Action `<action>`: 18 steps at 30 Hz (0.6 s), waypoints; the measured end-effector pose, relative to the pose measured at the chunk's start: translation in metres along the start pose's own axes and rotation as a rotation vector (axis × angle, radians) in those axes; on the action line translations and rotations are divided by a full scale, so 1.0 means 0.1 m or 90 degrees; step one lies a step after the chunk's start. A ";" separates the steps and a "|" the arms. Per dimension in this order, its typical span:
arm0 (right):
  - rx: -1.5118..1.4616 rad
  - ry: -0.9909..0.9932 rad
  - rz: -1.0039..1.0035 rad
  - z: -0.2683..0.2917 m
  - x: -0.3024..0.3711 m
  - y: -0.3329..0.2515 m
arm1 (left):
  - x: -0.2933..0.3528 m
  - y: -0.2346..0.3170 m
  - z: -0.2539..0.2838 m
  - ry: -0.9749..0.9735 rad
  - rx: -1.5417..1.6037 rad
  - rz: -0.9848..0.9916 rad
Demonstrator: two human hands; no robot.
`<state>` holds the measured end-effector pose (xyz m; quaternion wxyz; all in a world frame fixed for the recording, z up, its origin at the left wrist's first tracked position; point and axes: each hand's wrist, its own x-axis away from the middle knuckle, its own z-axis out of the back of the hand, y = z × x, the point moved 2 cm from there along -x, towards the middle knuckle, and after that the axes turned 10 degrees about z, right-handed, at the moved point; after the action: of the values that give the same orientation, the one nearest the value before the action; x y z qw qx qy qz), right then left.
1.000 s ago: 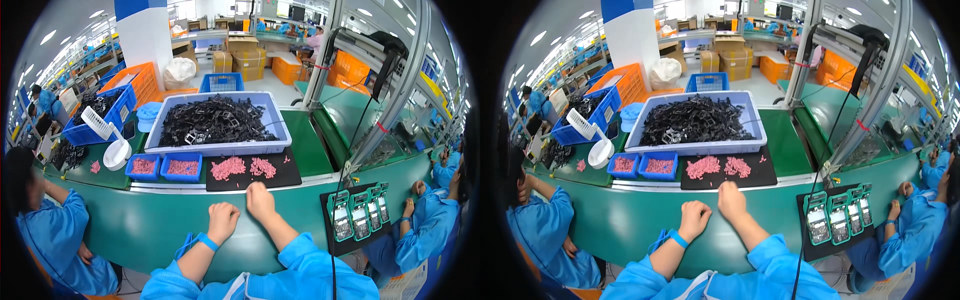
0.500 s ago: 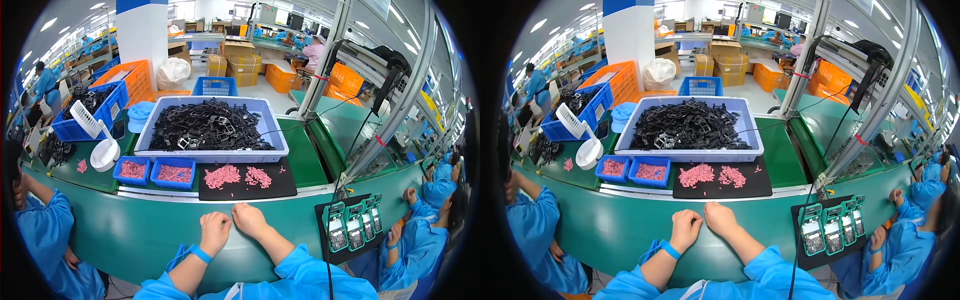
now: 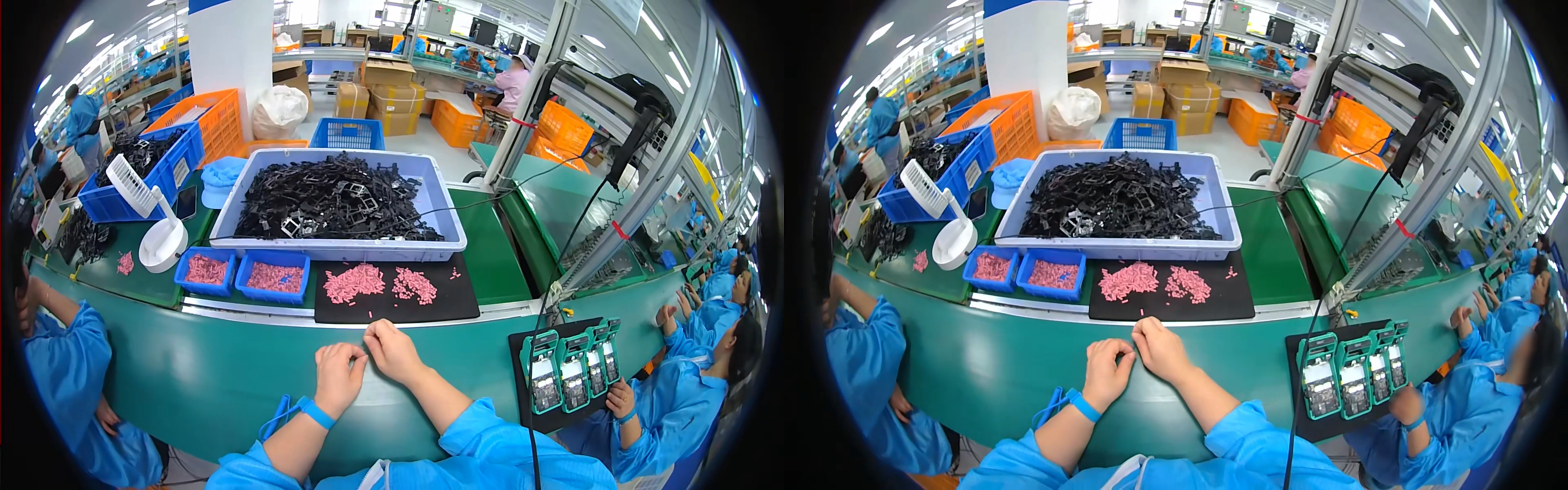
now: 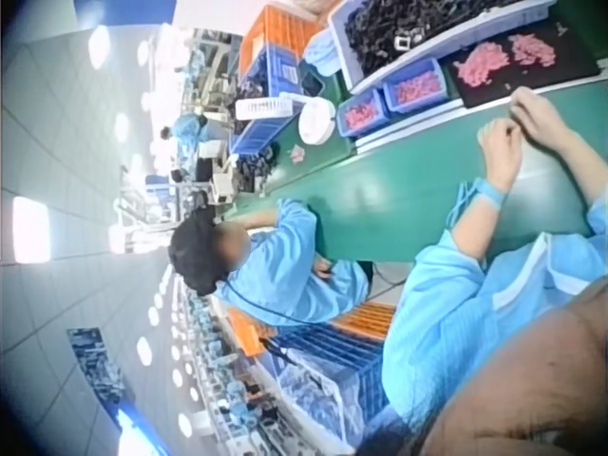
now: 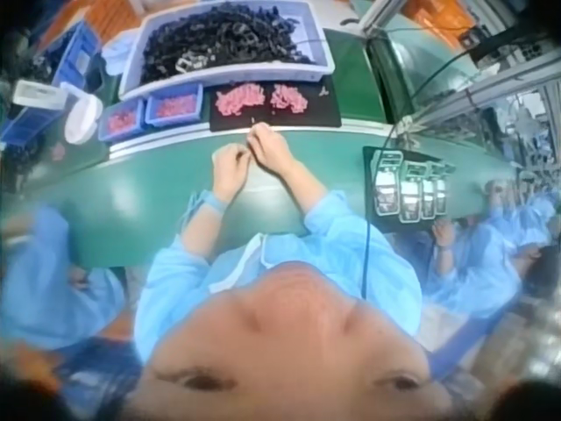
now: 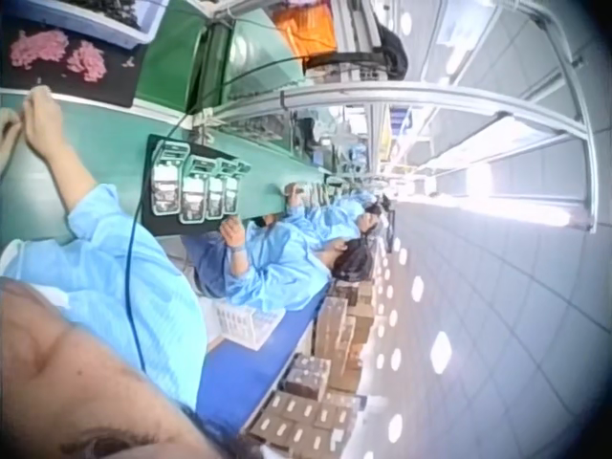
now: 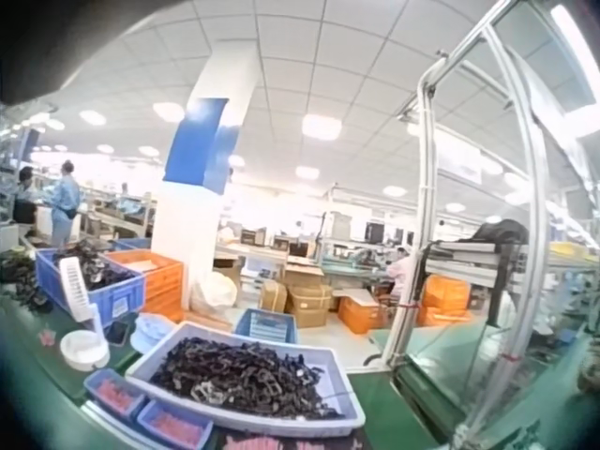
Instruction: Assemble electronic components onto device frames on a factory production line.
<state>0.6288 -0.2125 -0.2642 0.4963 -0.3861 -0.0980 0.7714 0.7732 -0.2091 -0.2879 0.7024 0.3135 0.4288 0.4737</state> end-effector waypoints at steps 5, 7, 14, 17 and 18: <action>-0.018 -0.019 -0.011 -0.03 0.02 0.07 | -0.01 0.01 0.00 -0.016 -0.007 -0.027; -0.012 -0.028 -0.024 -0.04 0.02 0.09 | -0.01 0.02 0.00 -0.023 -0.023 -0.042; -0.026 -0.021 -0.022 -0.01 -0.01 0.08 | 0.00 0.07 0.00 -0.045 -0.055 -0.074; -0.027 -0.021 -0.024 0.00 -0.01 0.08 | 0.00 0.09 0.01 -0.045 -0.056 -0.083; -0.031 -0.020 -0.022 -0.01 -0.01 0.08 | 0.01 0.09 0.01 -0.045 -0.058 -0.085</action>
<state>0.6241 -0.2177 -0.2681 0.4985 -0.3843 -0.1311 0.7660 0.7704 -0.2052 -0.2801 0.7604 0.2686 0.4018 0.4338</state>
